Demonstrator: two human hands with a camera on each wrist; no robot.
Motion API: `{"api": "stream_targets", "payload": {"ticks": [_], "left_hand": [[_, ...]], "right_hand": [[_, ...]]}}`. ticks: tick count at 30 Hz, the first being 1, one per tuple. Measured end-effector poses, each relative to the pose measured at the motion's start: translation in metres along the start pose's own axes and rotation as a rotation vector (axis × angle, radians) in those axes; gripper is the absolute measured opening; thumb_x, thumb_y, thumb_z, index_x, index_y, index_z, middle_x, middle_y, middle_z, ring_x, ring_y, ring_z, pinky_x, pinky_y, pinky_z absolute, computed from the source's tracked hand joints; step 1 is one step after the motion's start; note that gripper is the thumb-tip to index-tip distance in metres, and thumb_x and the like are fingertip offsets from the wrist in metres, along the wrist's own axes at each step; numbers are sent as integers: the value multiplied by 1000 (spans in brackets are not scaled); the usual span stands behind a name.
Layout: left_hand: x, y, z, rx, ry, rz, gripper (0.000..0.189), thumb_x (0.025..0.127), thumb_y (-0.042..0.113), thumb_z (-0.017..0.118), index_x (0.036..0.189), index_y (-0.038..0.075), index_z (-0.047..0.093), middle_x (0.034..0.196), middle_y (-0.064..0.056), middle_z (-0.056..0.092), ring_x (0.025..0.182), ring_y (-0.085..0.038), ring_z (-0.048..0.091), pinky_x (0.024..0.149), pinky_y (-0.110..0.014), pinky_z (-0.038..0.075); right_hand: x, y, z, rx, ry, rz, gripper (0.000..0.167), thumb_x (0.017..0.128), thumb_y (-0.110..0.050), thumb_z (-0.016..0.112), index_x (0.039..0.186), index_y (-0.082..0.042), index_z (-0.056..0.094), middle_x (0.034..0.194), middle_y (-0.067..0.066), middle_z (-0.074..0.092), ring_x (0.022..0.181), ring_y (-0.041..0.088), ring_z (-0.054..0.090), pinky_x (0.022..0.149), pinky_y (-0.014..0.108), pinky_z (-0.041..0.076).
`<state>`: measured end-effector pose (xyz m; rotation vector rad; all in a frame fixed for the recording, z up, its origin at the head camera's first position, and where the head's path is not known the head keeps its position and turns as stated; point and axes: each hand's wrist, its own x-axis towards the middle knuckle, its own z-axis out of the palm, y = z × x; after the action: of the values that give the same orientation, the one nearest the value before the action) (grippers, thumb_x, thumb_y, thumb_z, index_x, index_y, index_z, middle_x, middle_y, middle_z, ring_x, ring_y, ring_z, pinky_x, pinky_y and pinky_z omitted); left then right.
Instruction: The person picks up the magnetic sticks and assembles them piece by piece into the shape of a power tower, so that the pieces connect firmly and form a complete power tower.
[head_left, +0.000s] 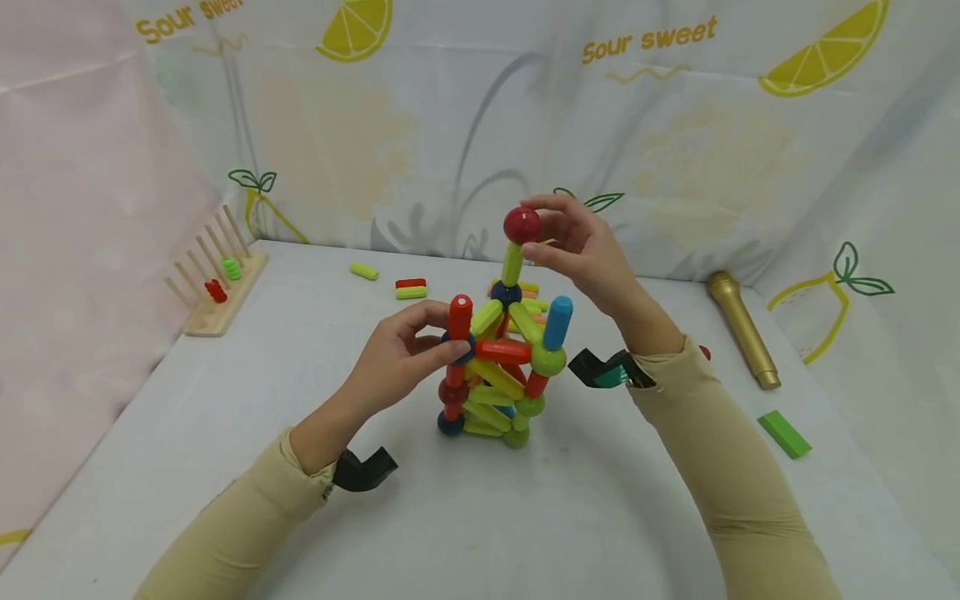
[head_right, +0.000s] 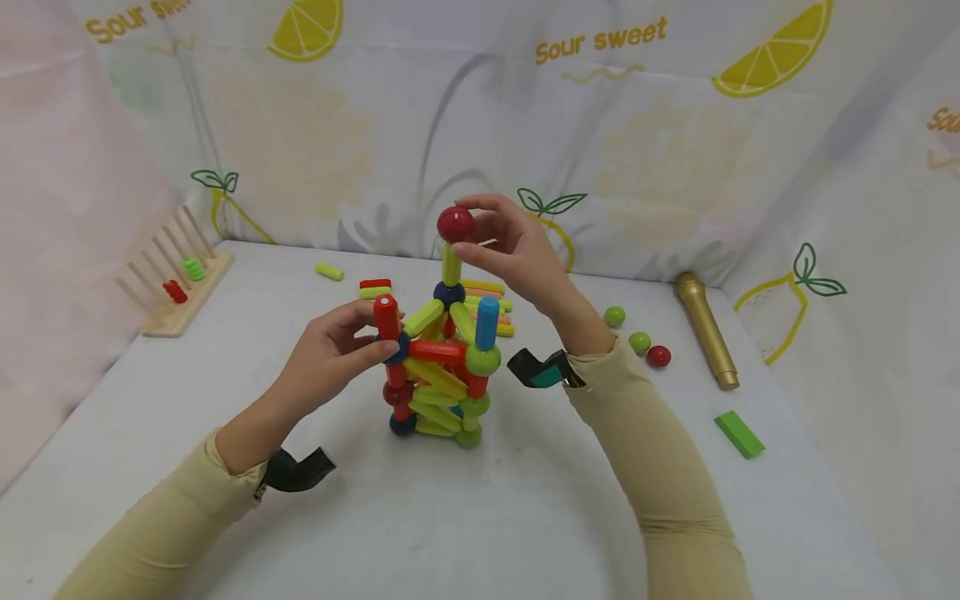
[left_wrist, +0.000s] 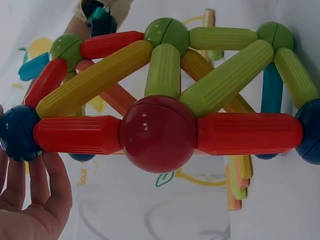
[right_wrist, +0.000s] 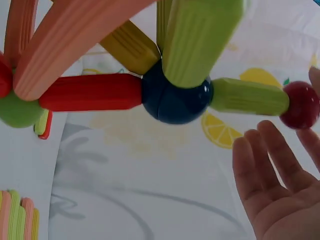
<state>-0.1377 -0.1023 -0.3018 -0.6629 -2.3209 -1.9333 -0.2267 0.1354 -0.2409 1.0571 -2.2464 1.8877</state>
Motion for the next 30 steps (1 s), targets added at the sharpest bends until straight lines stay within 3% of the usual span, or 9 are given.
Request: {"api": "stream_targets", "payload": {"ticks": [4, 8, 12, 15, 18, 23, 26, 30], "left_hand": [[-1, 0, -1, -11, 4, 3, 29, 85, 4, 65, 113, 1, 59, 104, -9, 61, 98, -20, 56, 85, -32, 50], [-2, -1, 0, -18, 12, 9, 28, 85, 3, 65, 113, 0, 58, 104, -10, 60, 98, -21, 56, 85, -32, 50], [-2, -3, 0, -19, 19, 11, 28, 85, 3, 65, 112, 0, 58, 104, -10, 60, 98, -21, 55, 85, -33, 50], [-2, -3, -1, -16, 23, 8, 28, 85, 3, 65, 112, 0, 58, 104, -10, 60, 98, -21, 55, 85, -34, 50], [-3, -3, -1, -20, 22, 7, 28, 85, 3, 65, 112, 0, 58, 104, -10, 60, 98, -21, 55, 85, -36, 49], [-2, -3, -1, -25, 16, 14, 29, 85, 3, 64, 113, 0, 58, 105, -10, 60, 99, -21, 55, 86, -37, 49], [-2, -2, 0, -30, 13, 11, 29, 85, 3, 64, 113, 0, 58, 105, -10, 60, 99, -21, 55, 86, -36, 49], [-2, -1, 2, -37, 3, 1, 28, 86, 5, 64, 113, 1, 58, 105, -10, 59, 99, -21, 55, 85, -34, 49]], "right_hand": [[-18, 12, -19, -22, 12, 40, 44, 90, -1, 55, 132, -4, 42, 112, 16, 54, 100, 26, 55, 85, 30, 49], [-54, 43, -60, -275, 120, 207, 32, 93, -10, 56, 123, 1, 50, 110, 16, 57, 99, 22, 54, 81, 24, 46], [-98, 75, -105, -559, 113, 468, 39, 94, -18, 56, 125, 4, 49, 122, 23, 50, 113, 35, 46, 80, 37, 45], [-128, 96, -131, -606, 111, 605, 44, 92, -18, 57, 128, 6, 46, 130, 30, 40, 120, 47, 35, 83, 53, 43], [-150, 116, -151, -625, 152, 676, 46, 88, -16, 62, 125, 6, 49, 126, 31, 42, 114, 47, 40, 84, 53, 43], [-168, 127, -161, -655, 144, 740, 47, 84, -19, 67, 120, 7, 52, 112, 29, 51, 99, 40, 50, 69, 37, 45], [-170, 122, -155, -649, 96, 758, 50, 86, -23, 67, 120, 10, 51, 110, 28, 52, 98, 37, 50, 69, 34, 43], [-163, 98, -134, -586, 80, 721, 51, 87, -29, 66, 120, 7, 51, 109, 20, 55, 92, 22, 53, 73, 32, 42]]}}
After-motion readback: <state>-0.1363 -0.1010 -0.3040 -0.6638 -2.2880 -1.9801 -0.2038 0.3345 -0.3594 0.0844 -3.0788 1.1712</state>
